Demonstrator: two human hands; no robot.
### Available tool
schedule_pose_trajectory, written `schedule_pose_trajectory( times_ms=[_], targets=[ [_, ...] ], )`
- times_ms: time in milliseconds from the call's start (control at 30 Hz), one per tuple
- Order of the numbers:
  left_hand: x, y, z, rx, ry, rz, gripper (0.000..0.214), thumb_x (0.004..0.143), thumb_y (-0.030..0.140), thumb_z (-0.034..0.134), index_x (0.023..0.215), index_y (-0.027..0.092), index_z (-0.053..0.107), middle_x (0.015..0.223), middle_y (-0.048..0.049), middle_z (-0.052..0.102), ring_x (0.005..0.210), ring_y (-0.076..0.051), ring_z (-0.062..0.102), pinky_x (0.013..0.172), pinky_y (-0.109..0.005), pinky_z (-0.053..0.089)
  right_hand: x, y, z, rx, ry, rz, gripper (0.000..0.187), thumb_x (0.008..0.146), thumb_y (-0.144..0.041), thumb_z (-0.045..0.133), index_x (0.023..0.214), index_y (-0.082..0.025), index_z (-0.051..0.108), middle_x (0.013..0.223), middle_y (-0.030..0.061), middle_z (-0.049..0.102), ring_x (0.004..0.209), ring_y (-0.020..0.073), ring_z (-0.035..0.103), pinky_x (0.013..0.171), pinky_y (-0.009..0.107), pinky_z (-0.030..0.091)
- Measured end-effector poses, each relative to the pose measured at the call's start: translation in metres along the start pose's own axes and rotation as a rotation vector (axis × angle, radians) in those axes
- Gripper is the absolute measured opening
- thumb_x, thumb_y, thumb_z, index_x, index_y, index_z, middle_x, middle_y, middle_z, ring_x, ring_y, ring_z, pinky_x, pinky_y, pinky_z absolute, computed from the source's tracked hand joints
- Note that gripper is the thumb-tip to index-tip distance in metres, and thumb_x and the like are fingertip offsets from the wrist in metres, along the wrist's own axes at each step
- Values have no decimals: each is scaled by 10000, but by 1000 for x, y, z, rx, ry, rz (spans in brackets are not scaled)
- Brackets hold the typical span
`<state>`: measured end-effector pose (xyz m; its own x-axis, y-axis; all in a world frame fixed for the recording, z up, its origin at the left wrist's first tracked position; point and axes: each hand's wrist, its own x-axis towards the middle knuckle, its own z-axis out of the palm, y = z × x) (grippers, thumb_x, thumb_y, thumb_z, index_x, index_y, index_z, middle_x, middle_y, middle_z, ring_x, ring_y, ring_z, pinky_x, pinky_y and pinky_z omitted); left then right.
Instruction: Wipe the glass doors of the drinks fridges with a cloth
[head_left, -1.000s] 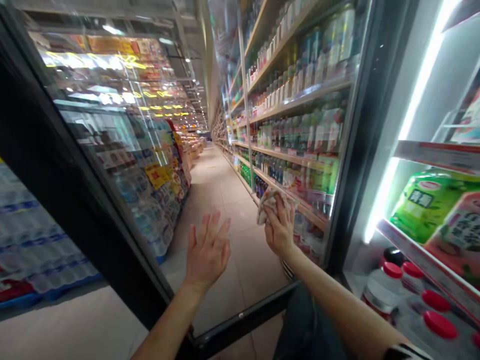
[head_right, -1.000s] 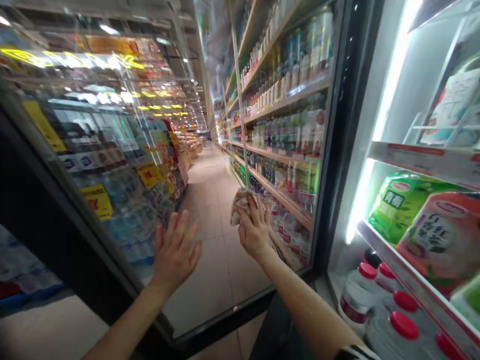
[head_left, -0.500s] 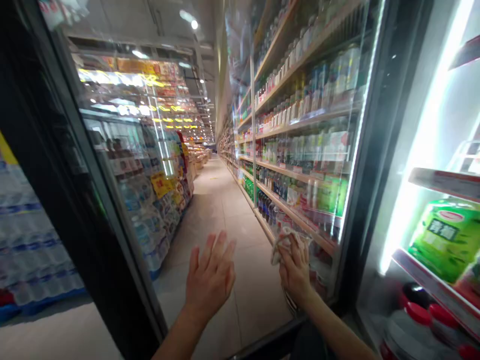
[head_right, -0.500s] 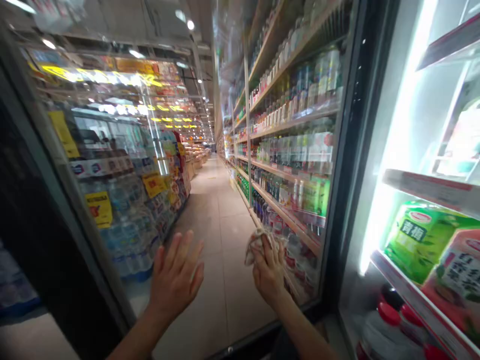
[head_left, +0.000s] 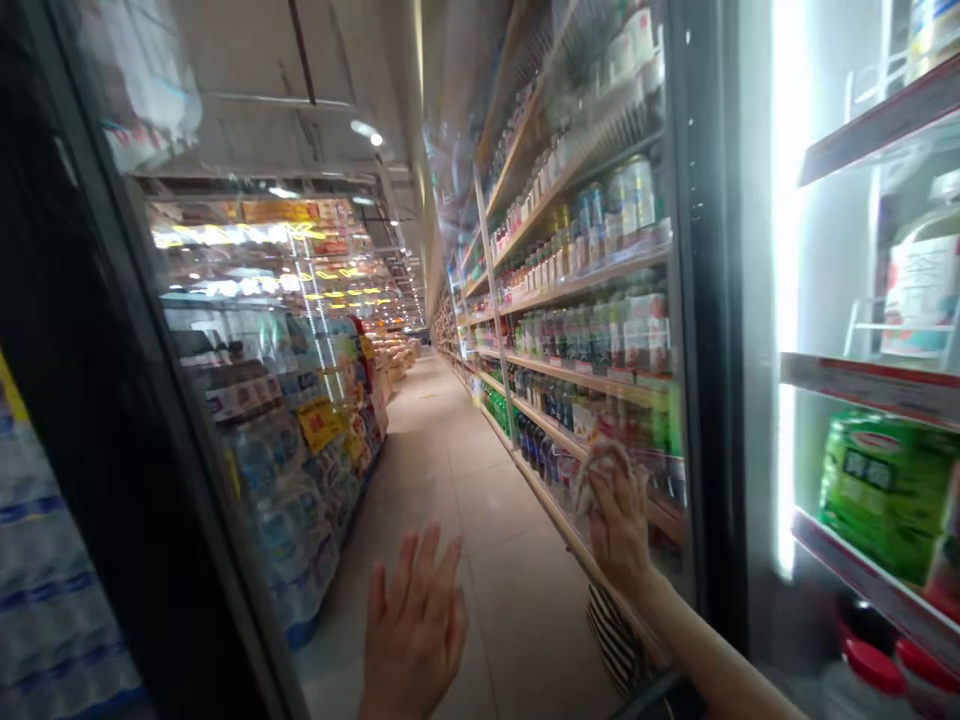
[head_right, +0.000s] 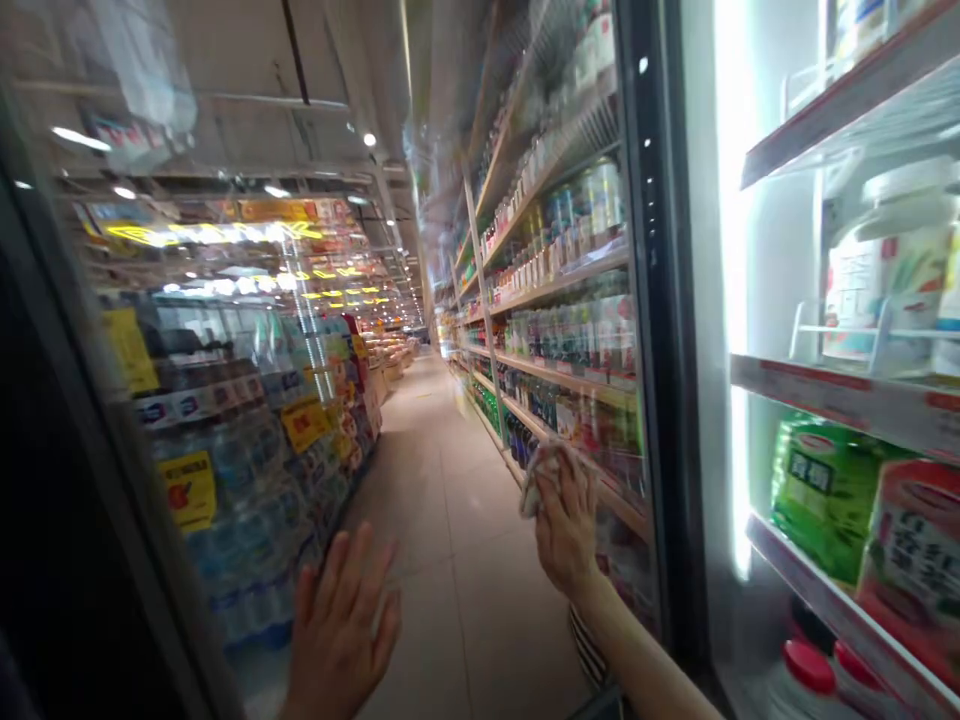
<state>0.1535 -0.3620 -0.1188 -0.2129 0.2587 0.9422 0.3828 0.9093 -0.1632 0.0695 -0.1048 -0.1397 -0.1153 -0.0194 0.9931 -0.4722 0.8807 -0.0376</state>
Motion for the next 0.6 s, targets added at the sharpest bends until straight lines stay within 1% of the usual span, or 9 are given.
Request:
schedule_pose_trajectory(
  times_ms=[67,133,200,267,300,333,467,533,600],
  targets=[
    [-1,-1,1,7,7,7,570,829,296,544,1368,284,358,1397,-39,423,1372,-165,234,1143,-408,78,17,-3,2,10,59,58,626,850,-145,398,1433,-279,217,1533,72,131,1394,287,174,1079,590,223],
    [-1,-2,1,4,15,14,569,833,300,535,1372,284,352,1403,-42,415,1371,-171,237,1143,-416,81,25,-6,2,4,67,89,617,852,-153,398,1432,-276,224,1528,82,152,1391,294,182,1069,595,240],
    [-1,-3,2,-3,21,17,574,833,298,530,1376,289,345,1415,-37,398,1371,-175,237,1144,-416,82,22,-4,1,-13,23,57,627,847,-142,397,1434,-271,218,1523,89,168,1387,291,195,1069,594,243],
    [-1,-3,2,-9,17,27,591,825,300,536,1380,293,336,1430,-29,372,1373,-177,231,1145,-411,78,18,5,0,-30,-16,7,644,837,-127,397,1435,-279,212,1523,86,172,1383,286,208,1070,587,248],
    [-1,-4,2,-7,16,30,599,820,300,540,1382,292,331,1437,-26,360,1375,-178,226,1146,-409,75,20,12,0,-34,-9,2,648,835,-125,393,1436,-282,208,1522,85,176,1382,286,213,1070,586,249],
    [-1,-4,2,-6,13,34,606,818,302,543,1384,292,327,1442,-23,350,1376,-177,220,1146,-408,72,24,19,1,-39,23,20,648,836,-127,386,1437,-284,204,1518,84,189,1381,286,215,1069,587,249],
    [0,-2,2,-11,20,31,599,825,302,538,1383,297,322,1444,-17,343,1376,-171,222,1144,-411,78,49,43,5,-43,203,182,617,853,-151,365,1436,-285,215,1502,79,242,1378,284,224,1060,586,264],
    [-1,-2,3,-16,34,28,601,823,302,538,1384,296,321,1446,-18,339,1375,-177,227,1143,-423,76,43,45,5,-39,195,210,607,860,-165,365,1436,-284,216,1506,76,231,1380,287,217,1059,587,268],
    [-2,-3,3,-9,28,21,624,813,294,545,1391,293,308,1454,-19,323,1377,-184,220,1143,-433,64,23,45,3,-46,130,207,613,866,-166,366,1442,-280,193,1507,82,228,1383,288,208,1057,588,274]
  ],
)
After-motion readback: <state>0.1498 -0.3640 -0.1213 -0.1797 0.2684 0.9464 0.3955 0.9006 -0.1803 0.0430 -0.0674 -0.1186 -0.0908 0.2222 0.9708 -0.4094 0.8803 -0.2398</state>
